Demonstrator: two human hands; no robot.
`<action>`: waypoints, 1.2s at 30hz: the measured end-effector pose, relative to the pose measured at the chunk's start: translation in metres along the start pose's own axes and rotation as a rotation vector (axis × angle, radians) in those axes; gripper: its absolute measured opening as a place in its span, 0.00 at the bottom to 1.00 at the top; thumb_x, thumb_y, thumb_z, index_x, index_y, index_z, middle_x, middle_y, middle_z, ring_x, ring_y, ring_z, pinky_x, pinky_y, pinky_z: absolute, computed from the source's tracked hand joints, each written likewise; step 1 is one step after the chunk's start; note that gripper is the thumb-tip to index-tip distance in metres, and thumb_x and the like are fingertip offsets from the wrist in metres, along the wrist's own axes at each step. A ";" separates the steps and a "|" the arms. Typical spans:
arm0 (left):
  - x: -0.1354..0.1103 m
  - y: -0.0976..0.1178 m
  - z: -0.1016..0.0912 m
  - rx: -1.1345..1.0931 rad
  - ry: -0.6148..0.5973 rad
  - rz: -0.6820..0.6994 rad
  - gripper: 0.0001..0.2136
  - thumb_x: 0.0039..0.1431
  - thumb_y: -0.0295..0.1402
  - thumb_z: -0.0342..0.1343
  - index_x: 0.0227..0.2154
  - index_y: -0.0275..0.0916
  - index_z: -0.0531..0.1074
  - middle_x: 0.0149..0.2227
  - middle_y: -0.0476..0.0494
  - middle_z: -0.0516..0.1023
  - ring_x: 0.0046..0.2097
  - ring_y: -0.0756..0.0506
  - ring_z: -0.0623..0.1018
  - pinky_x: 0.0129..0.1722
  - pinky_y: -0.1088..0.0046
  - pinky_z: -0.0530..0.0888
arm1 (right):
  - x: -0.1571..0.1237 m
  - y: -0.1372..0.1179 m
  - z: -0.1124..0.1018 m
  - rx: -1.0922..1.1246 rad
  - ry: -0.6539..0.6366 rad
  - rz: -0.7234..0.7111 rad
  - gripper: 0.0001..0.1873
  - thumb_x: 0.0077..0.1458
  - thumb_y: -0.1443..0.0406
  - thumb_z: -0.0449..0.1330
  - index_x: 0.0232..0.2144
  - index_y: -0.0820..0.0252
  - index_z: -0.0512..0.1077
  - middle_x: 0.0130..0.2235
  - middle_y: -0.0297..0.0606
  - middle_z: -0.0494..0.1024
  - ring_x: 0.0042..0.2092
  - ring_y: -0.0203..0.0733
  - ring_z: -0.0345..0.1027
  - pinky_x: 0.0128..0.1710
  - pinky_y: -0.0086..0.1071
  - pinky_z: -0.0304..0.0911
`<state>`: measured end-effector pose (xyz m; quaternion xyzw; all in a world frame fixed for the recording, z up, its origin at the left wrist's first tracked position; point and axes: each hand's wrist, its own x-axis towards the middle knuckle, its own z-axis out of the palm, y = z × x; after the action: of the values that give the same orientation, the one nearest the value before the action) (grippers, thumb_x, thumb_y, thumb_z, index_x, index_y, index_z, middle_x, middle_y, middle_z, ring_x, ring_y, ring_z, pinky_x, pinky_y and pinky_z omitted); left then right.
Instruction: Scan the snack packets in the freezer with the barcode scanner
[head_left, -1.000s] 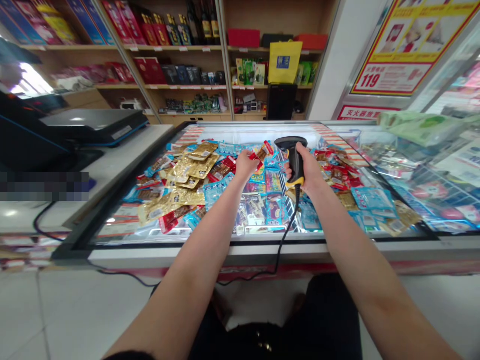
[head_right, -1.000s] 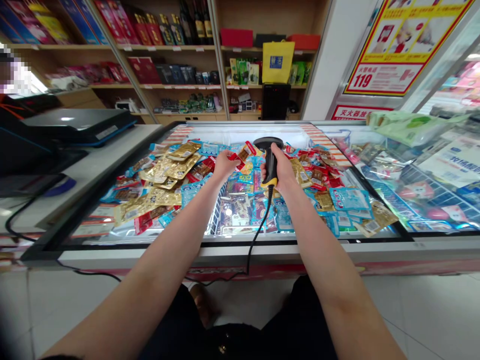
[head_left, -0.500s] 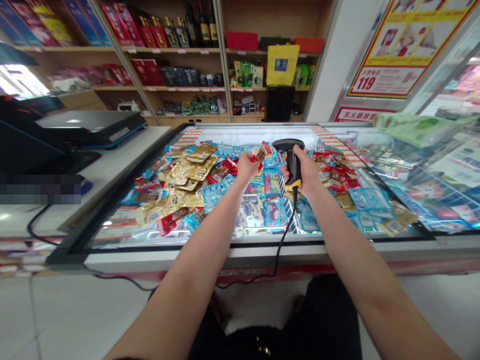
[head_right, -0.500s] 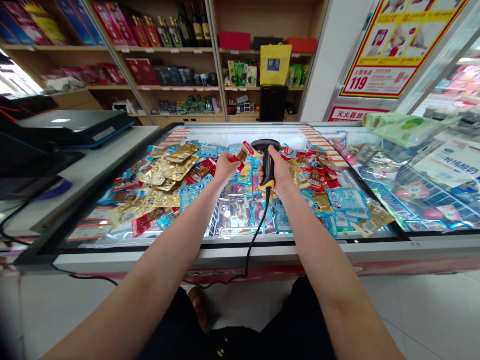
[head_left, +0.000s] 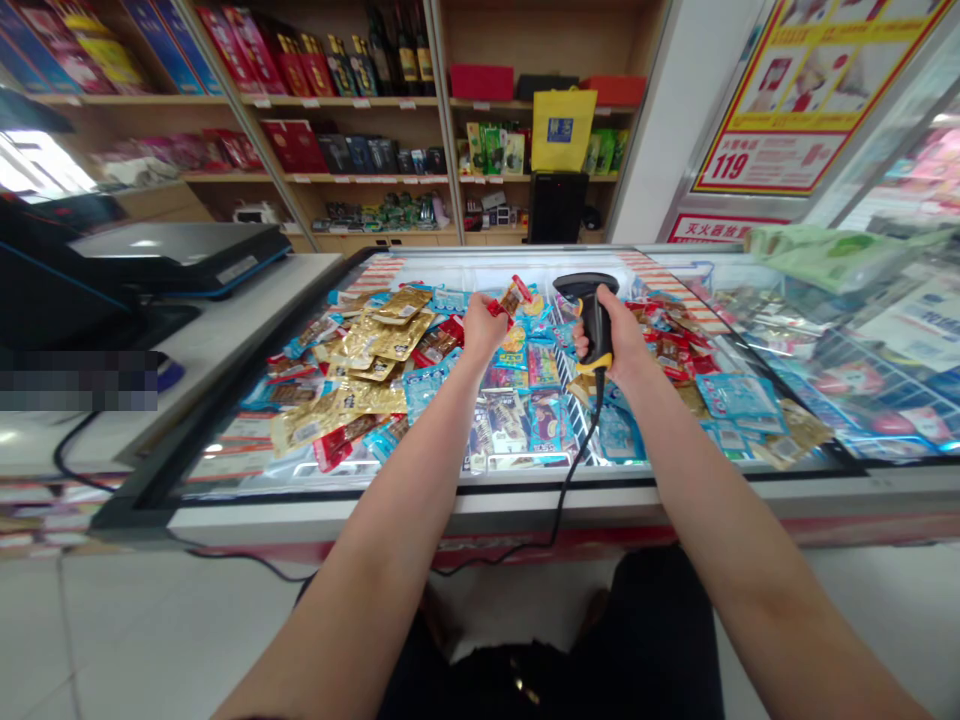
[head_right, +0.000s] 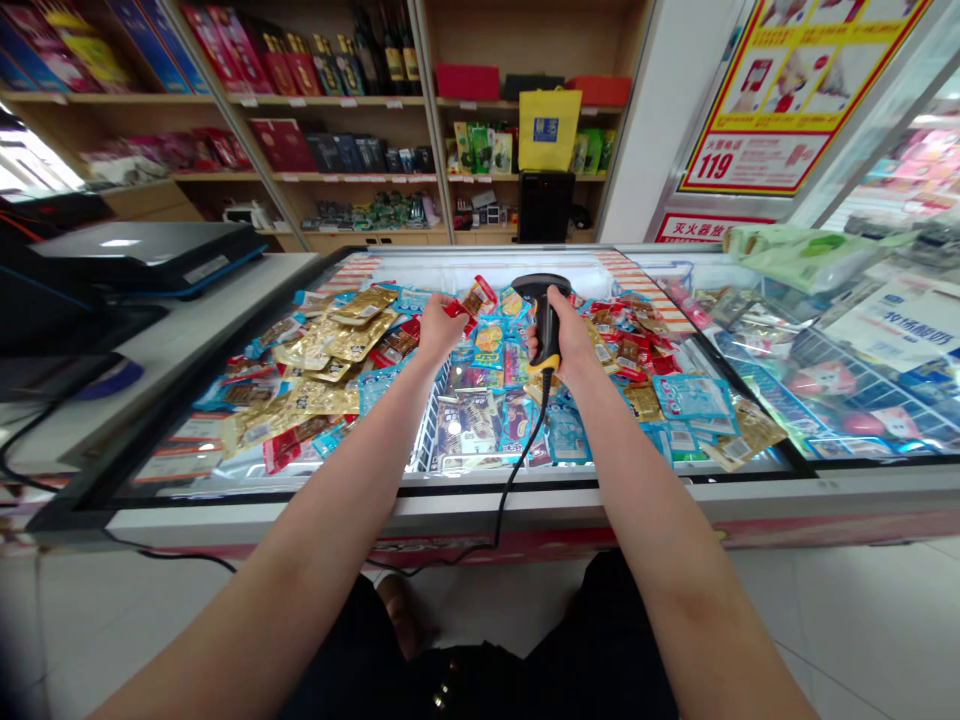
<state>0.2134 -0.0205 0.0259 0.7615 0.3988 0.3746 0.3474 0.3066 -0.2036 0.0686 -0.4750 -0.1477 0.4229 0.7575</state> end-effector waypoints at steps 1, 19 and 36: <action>0.003 0.001 -0.007 0.011 0.033 0.011 0.11 0.50 0.25 0.54 0.38 0.40 0.65 0.35 0.46 0.74 0.40 0.46 0.75 0.41 0.71 0.70 | 0.001 -0.003 -0.003 -0.001 0.002 -0.004 0.22 0.64 0.49 0.50 0.31 0.60 0.67 0.17 0.33 0.69 0.15 0.32 0.60 0.12 0.23 0.57; -0.002 0.016 -0.063 0.482 0.286 0.155 0.21 0.56 0.34 0.53 0.54 0.41 0.69 0.64 0.34 0.61 0.68 0.30 0.52 0.64 0.39 0.42 | 0.010 -0.031 -0.047 -0.044 0.156 -0.101 0.22 0.63 0.49 0.50 0.29 0.60 0.68 0.18 0.34 0.68 0.16 0.32 0.59 0.13 0.24 0.57; 0.060 0.061 0.157 0.541 -0.442 0.446 0.18 0.64 0.37 0.45 0.49 0.40 0.76 0.48 0.33 0.77 0.52 0.35 0.75 0.51 0.59 0.69 | 0.020 -0.038 -0.067 -0.048 0.239 -0.178 0.23 0.58 0.44 0.56 0.28 0.57 0.66 0.17 0.31 0.69 0.15 0.33 0.62 0.13 0.26 0.58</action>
<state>0.3917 -0.0314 0.0191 0.9552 0.2240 0.1497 0.1223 0.3795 -0.2344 0.0634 -0.5250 -0.1082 0.2910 0.7925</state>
